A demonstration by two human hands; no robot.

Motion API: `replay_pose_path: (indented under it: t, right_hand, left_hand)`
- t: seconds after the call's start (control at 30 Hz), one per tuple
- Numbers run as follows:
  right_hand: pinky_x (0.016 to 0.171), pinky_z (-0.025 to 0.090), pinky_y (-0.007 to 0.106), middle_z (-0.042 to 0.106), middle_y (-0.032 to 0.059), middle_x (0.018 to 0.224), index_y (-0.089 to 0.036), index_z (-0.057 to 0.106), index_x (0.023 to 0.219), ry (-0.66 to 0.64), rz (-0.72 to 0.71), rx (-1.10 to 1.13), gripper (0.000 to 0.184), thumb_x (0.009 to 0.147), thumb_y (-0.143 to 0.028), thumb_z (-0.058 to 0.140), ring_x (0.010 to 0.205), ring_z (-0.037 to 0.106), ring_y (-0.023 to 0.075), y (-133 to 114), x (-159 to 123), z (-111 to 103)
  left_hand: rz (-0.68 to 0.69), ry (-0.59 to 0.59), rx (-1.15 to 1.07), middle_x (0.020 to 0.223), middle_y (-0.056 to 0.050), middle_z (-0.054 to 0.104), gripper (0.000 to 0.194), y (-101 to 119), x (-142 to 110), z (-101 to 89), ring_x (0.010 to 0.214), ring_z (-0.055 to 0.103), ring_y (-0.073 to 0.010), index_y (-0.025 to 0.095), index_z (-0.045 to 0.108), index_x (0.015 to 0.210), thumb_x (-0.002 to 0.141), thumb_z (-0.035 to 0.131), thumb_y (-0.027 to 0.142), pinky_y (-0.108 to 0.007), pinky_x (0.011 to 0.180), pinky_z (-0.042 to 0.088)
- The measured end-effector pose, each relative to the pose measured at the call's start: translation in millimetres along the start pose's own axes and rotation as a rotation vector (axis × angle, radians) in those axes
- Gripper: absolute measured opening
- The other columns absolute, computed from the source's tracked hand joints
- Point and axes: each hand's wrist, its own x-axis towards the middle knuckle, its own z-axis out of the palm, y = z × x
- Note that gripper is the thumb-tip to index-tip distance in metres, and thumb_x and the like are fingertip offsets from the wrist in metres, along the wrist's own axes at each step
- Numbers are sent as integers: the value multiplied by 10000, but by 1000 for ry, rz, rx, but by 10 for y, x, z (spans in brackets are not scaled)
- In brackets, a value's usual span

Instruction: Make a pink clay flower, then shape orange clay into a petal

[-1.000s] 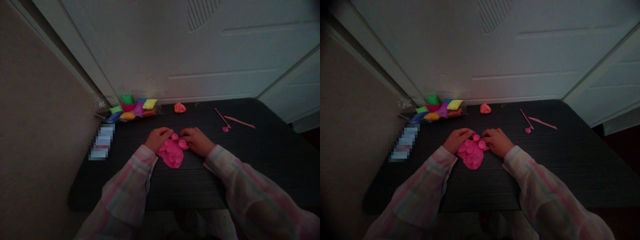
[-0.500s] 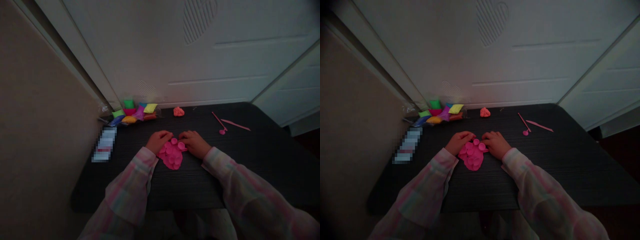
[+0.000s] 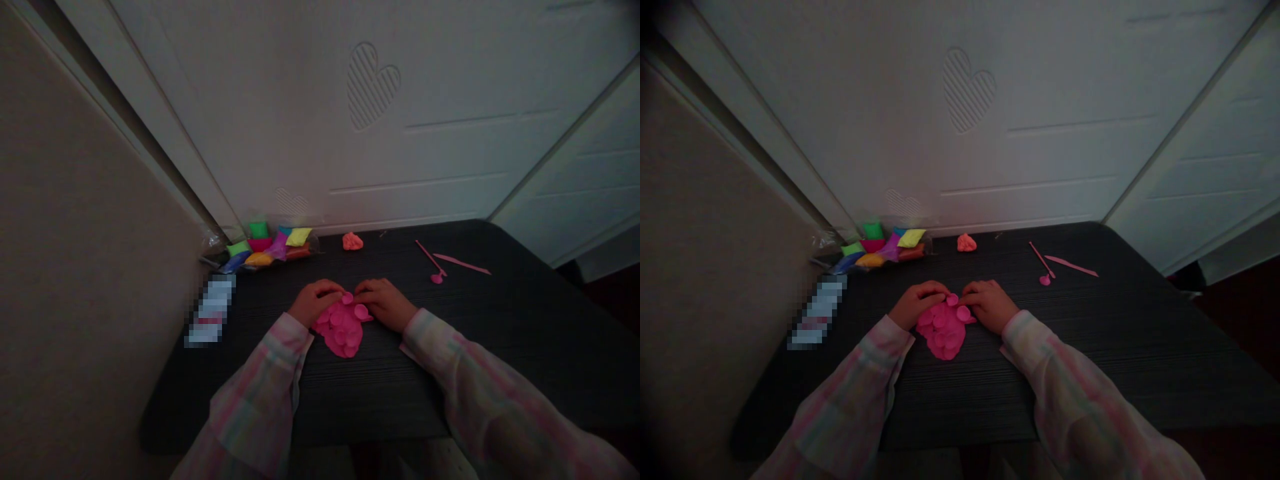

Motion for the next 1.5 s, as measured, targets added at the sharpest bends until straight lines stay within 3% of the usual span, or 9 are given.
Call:
replay_pose_path:
  t: [0.43,0.97,1.07,1.17,1.27,1.4,1.5]
  right_hand:
    - [728,331,315,586,29,861,-252,616,894,35,9,73,328,716,-65,412,814,517,147,16,-3,-1]
    - [673,310,319,573,29,868,-280,594,935,-23,26,-131,324,715,-101,438,784,489,170,-58,-5,2]
    - [692,329,308,576,22,855,-266,606,904,22,11,-56,336,700,-70,424,789,501,154,-45,-5,21]
    - [690,362,282,580,26,827,-229,604,903,172,34,19,329,704,-65,398,778,518,135,12,-31,-9]
    - [675,374,303,585,47,819,-204,607,881,389,172,-108,272,715,-117,410,779,526,162,151,-146,-138]
    - [653,364,329,587,81,836,-188,599,877,646,550,-405,240,723,-204,416,807,522,213,396,-450,-360]
    - [627,357,351,592,95,849,-196,569,943,629,792,-499,286,721,-300,421,814,519,249,505,-627,-438]
  left_hand:
    - [-56,5,59,845,-69,627,257,-48,1,18,821,549,-158,123,618,799,709,468,311,-261,757,400]
    - [-65,-8,88,816,-57,625,300,-28,2,20,800,544,-157,137,627,812,726,435,350,-259,740,395]
    - [-72,-17,66,833,-61,626,300,-26,5,13,822,541,-163,137,628,813,731,426,343,-269,754,392]
    - [-76,-19,44,844,-58,627,291,-21,8,3,838,538,-165,142,629,809,729,430,339,-278,773,386]
    - [-85,-21,42,838,-56,627,289,-27,9,-6,835,536,-169,145,631,810,723,439,343,-284,775,385]
    - [-91,-16,19,812,-58,623,294,-41,12,-10,800,539,-167,139,634,798,717,443,347,-278,745,397]
    - [-66,-20,12,816,-57,618,294,-41,16,-9,805,536,-165,136,637,785,716,444,347,-274,756,389]
